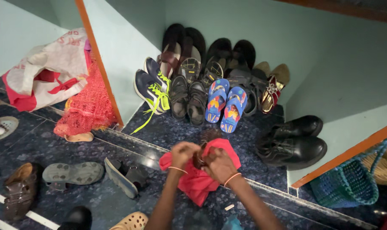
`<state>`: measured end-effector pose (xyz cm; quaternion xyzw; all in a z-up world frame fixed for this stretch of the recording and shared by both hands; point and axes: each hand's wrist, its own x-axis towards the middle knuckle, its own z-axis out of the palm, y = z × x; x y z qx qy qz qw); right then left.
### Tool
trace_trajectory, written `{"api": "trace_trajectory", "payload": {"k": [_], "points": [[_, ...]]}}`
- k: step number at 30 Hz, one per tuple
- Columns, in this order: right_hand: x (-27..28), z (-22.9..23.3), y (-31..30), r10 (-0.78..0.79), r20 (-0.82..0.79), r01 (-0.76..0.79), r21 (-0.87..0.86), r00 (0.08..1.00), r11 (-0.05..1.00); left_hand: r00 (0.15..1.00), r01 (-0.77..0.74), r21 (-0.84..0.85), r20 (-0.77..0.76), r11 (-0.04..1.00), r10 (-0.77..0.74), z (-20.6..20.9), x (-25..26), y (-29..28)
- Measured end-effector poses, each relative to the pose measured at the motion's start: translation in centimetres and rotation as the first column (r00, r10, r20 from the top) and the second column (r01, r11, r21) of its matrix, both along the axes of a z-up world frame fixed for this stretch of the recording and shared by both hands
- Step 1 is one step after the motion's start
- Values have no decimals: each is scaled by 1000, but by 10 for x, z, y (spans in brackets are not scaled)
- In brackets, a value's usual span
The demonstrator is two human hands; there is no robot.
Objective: The person cleans a shoe by rubbing its surface with a cloth, handling the shoe and the cloth by hand while sitting near a shoe rack.
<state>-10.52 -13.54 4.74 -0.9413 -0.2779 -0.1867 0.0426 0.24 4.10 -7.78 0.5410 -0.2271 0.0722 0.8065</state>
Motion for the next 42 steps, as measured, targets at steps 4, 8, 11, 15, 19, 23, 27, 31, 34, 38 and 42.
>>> {"api": "trace_trajectory", "payload": {"k": [4, 8, 11, 15, 19, 23, 27, 31, 34, 38, 42], "points": [[1, -23, -8, 61, 140, -45, -118, 988, 992, 896, -141, -520, -428, 842, -115, -8, 5, 14], [3, -27, -16, 60, 77, -52, -104, 995, 993, 848, -56, -579, -458, 814, -267, -24, 7, 7], [3, -26, -14, -41, -36, 38, -82, 998, 996, 854, 3, -556, -432, 831, -292, -41, 20, -19], [2, -32, -13, 0, 75, -1, 14, 997, 1000, 813, 34, -223, -560, 974, -157, -33, 10, -37], [21, -38, -11, -122, -15, 121, 262, 992, 958, 819, 113, -61, -560, 992, -128, -3, -4, -41], [41, -37, -11, -89, -305, 212, 397, 948, 893, 796, 139, -255, -546, 957, -262, -15, 0, -41], [40, -32, -9, 159, -153, -107, 301, 975, 948, 715, 53, -273, -661, 960, -228, -31, 7, -38], [44, -19, -4, 127, -290, -97, 117, 948, 988, 750, 58, -262, -626, 963, -216, -34, 8, -43], [55, -12, 9, -11, -322, -3, -41, 947, 999, 751, 27, -209, -641, 978, -157, -26, 7, -45], [76, -11, 26, -265, -370, 217, -165, 890, 962, 686, 20, -270, -697, 963, -210, -1, -7, -43], [87, -23, 19, -303, -417, 215, -246, 857, 945, 617, -23, -318, -750, 948, -237, 2, -5, -45]]}}
